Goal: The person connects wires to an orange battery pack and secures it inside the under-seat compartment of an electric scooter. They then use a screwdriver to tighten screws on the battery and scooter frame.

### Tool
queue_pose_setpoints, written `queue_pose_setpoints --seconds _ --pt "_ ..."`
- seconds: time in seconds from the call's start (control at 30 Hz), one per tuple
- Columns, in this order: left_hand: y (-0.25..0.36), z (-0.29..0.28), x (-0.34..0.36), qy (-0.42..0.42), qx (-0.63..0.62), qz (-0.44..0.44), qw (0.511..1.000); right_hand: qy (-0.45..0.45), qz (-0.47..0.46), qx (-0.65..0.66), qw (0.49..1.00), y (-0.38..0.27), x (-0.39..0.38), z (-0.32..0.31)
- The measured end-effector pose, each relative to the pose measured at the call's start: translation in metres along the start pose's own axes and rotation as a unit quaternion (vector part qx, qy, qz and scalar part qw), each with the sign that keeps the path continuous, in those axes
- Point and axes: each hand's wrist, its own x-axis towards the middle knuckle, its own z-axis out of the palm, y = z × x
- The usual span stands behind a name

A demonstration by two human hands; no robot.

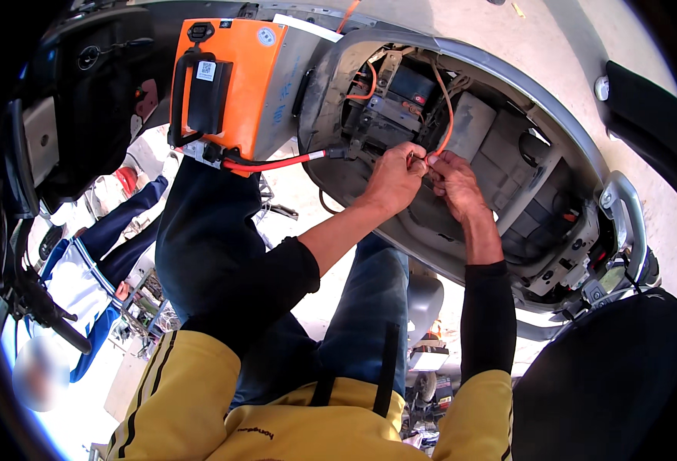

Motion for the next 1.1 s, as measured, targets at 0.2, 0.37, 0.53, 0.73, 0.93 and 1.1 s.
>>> queue_pose_setpoints --seconds 0.2,0.37,0.53,0.73,0.93,1.1 --pt "0.011 -0.010 -0.020 0.017 -0.037 0.066 0.997 -0.003 -0.016 0.082 0.997 -0.002 -0.005 0.000" --pt "0.040 -0.054 -0.054 -0.153 -0.230 -0.111 0.955 -0.031 -0.026 0.117 0.992 0.004 -0.003 -0.010" --pt "0.045 -0.106 -0.078 -0.195 -0.147 -0.116 0.963 -0.039 -0.031 0.160 0.986 0.008 -0.008 -0.017" --pt "0.061 -0.157 -0.109 -0.082 0.306 0.185 0.930 -0.059 -0.036 0.190 0.979 0.006 -0.010 -0.016" --pt "0.046 -0.167 -0.089 -0.058 0.415 0.148 0.896 -0.056 -0.029 0.181 0.981 0.009 -0.007 -0.007" --pt "0.047 -0.174 -0.095 -0.073 0.373 0.142 0.914 -0.073 -0.034 0.212 0.974 0.011 -0.007 -0.004"
